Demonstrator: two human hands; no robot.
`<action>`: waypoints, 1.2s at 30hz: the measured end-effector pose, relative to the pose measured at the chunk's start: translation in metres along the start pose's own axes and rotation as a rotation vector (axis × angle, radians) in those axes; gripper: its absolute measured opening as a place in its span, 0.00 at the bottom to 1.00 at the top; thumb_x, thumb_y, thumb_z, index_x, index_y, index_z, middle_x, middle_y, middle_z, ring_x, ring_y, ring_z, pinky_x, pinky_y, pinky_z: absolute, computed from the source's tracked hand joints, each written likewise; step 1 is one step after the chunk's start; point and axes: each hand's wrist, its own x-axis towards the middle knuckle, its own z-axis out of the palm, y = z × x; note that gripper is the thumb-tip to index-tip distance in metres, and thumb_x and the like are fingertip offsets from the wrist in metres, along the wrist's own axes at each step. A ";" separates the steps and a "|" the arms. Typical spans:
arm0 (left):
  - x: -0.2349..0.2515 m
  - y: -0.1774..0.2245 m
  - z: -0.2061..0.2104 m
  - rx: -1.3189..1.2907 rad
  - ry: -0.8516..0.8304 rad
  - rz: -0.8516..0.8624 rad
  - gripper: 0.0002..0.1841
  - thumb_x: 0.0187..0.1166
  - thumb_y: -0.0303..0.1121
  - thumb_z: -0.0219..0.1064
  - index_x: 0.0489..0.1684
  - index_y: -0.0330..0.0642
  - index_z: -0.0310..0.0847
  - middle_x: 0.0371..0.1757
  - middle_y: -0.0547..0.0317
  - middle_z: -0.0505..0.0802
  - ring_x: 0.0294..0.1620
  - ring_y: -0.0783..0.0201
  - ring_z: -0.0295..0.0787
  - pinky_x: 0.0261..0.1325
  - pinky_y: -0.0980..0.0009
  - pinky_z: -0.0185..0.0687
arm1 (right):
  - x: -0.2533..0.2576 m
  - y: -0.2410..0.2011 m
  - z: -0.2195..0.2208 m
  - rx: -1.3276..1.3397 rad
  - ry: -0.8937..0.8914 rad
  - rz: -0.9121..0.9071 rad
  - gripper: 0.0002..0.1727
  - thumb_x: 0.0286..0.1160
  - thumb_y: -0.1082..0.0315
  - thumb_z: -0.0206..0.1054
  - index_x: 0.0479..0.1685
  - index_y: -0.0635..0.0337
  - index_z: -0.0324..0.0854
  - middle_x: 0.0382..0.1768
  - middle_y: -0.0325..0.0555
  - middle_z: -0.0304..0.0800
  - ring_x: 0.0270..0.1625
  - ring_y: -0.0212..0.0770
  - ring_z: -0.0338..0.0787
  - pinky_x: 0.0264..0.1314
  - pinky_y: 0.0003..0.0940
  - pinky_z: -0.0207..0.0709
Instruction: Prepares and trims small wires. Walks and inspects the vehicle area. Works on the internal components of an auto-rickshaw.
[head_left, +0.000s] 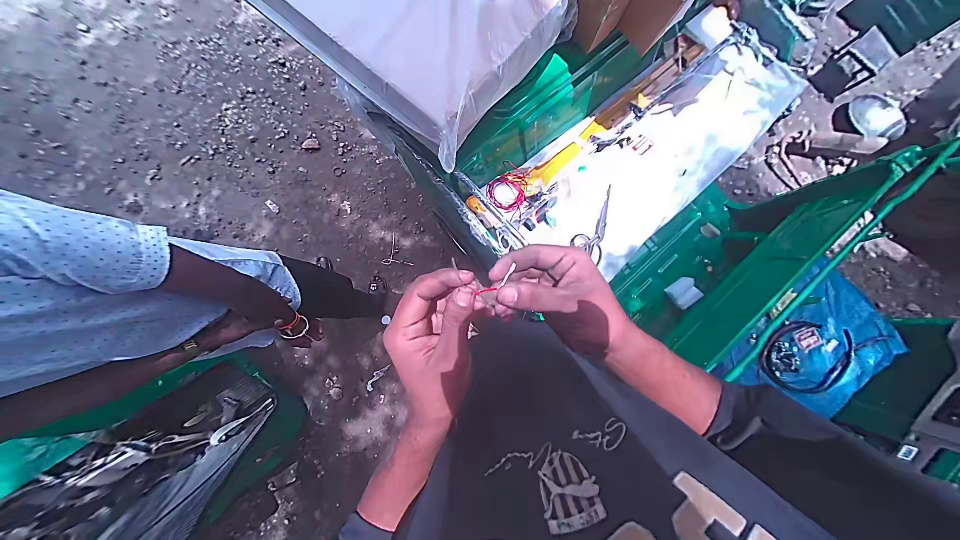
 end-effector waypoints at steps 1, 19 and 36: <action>-0.001 0.000 -0.001 0.024 0.003 0.018 0.08 0.83 0.27 0.67 0.55 0.38 0.86 0.44 0.55 0.92 0.35 0.65 0.91 0.40 0.68 0.94 | -0.001 0.003 0.004 0.007 0.007 -0.010 0.09 0.72 0.79 0.72 0.49 0.71 0.87 0.37 0.57 0.92 0.36 0.42 0.93 0.45 0.38 0.92; -0.011 0.016 -0.035 -0.164 -0.022 -0.156 0.12 0.78 0.25 0.72 0.57 0.35 0.84 0.38 0.49 0.93 0.34 0.61 0.92 0.42 0.65 0.94 | -0.004 0.024 0.041 -0.168 0.121 -0.263 0.20 0.66 0.84 0.75 0.59 0.73 0.81 0.44 0.60 0.92 0.38 0.45 0.94 0.39 0.37 0.93; -0.018 0.025 -0.055 -0.237 -0.063 -0.199 0.14 0.76 0.20 0.70 0.58 0.32 0.83 0.42 0.46 0.92 0.36 0.58 0.93 0.44 0.62 0.94 | -0.012 0.024 0.063 -0.089 0.124 -0.244 0.07 0.81 0.76 0.66 0.49 0.72 0.82 0.38 0.58 0.91 0.34 0.45 0.94 0.39 0.42 0.94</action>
